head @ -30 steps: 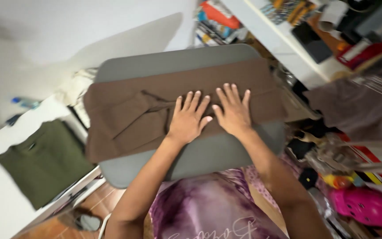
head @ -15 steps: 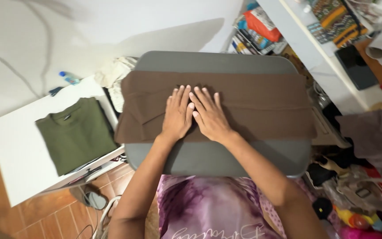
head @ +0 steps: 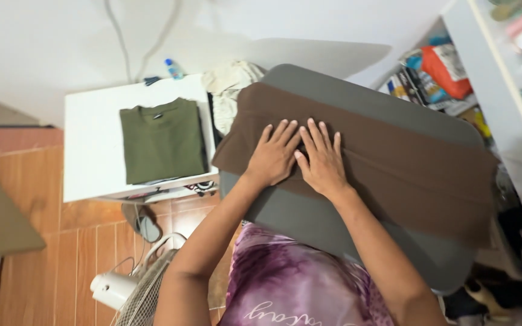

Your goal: Fold a brown t-shirt on a gray plastic tray.

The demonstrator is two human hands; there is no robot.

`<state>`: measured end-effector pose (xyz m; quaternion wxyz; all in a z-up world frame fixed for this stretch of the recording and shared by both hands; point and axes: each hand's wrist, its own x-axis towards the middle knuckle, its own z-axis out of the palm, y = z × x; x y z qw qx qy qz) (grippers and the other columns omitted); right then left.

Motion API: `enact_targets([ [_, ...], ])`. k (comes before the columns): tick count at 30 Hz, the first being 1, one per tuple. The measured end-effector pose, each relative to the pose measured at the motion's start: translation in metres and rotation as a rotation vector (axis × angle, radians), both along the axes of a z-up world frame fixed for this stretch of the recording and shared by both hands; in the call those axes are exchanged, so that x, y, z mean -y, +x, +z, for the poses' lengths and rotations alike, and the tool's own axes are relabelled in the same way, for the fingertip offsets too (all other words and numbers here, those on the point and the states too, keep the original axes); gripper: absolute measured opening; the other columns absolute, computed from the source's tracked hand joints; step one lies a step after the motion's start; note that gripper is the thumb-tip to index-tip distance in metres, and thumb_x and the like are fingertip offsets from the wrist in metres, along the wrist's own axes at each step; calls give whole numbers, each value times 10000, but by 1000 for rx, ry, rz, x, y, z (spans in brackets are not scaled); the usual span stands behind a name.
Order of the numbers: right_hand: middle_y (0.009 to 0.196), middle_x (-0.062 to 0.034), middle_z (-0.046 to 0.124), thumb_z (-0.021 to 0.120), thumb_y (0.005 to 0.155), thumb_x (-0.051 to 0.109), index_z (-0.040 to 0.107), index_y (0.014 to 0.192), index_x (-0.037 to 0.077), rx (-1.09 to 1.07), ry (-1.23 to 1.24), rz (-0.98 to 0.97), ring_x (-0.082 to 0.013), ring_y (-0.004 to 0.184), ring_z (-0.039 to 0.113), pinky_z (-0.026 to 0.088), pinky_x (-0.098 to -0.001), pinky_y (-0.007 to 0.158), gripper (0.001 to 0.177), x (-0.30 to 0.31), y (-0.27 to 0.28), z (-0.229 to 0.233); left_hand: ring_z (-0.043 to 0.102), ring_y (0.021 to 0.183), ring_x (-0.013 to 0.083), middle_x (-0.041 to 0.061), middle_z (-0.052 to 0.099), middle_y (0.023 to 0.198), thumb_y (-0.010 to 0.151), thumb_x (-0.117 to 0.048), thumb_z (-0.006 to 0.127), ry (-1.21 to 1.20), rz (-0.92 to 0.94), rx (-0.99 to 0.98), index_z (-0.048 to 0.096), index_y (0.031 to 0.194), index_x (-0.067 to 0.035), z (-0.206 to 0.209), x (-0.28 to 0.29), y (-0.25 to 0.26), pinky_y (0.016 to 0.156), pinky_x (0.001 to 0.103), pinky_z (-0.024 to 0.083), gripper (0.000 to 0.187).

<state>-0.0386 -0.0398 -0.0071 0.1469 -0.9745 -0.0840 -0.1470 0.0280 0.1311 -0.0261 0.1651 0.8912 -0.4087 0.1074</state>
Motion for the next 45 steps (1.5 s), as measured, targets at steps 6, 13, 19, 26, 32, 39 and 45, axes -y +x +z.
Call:
enact_targets([
  [6,1640,-169,364,569,992,346,434,1536,11,-45,21,-2,-408,1513,300,195,-649,1205,653,2,-1,-13,300,1501,367,165,371,1618,999,-512,478,-15,90,-63,440,1539,-155,20,-56,14,1183,581,218,648],
  [13,1642,-166,360,573,991,347,431,1536,12,-53,7,-22,-401,1518,302,189,-650,1207,655,0,0,-13,290,1484,432,224,352,1603,1047,-554,455,-39,453,-200,392,1586,-138,-9,-106,44,1158,626,231,684],
  [19,1640,-179,356,577,985,351,428,1536,14,-53,-19,-30,-406,1518,294,182,-647,1205,663,-1,0,-12,352,1487,413,214,379,1616,1043,-583,446,-211,285,-132,451,1564,-164,23,-44,20,1208,571,287,669],
  [26,1638,-172,356,582,977,341,422,1534,13,-73,-3,-41,-399,1514,295,189,-636,1207,666,-4,-3,-5,315,1497,390,139,368,1617,988,-631,435,-13,160,-60,431,1550,-133,5,-53,43,1188,590,214,751],
  [32,1635,-172,355,579,978,332,424,1529,4,-72,0,-41,-399,1511,293,194,-640,1203,660,-6,-1,-3,325,1487,426,154,362,1627,1042,-619,402,11,368,-52,426,1561,-85,17,-41,67,1186,601,225,745],
  [39,1635,-165,365,582,975,335,425,1534,20,-78,-13,-57,-387,1514,297,200,-629,1208,661,-6,-2,0,305,1517,397,152,368,1629,1004,-605,418,30,152,-100,459,1534,-161,25,12,81,1182,610,215,693],
  [45,1629,-187,371,545,1019,303,426,1550,27,-15,136,-68,-388,1496,354,206,-625,1221,611,5,-1,-10,317,1472,414,182,411,1585,1035,-496,459,55,218,-12,474,1512,-106,17,34,68,1173,613,241,617],
])
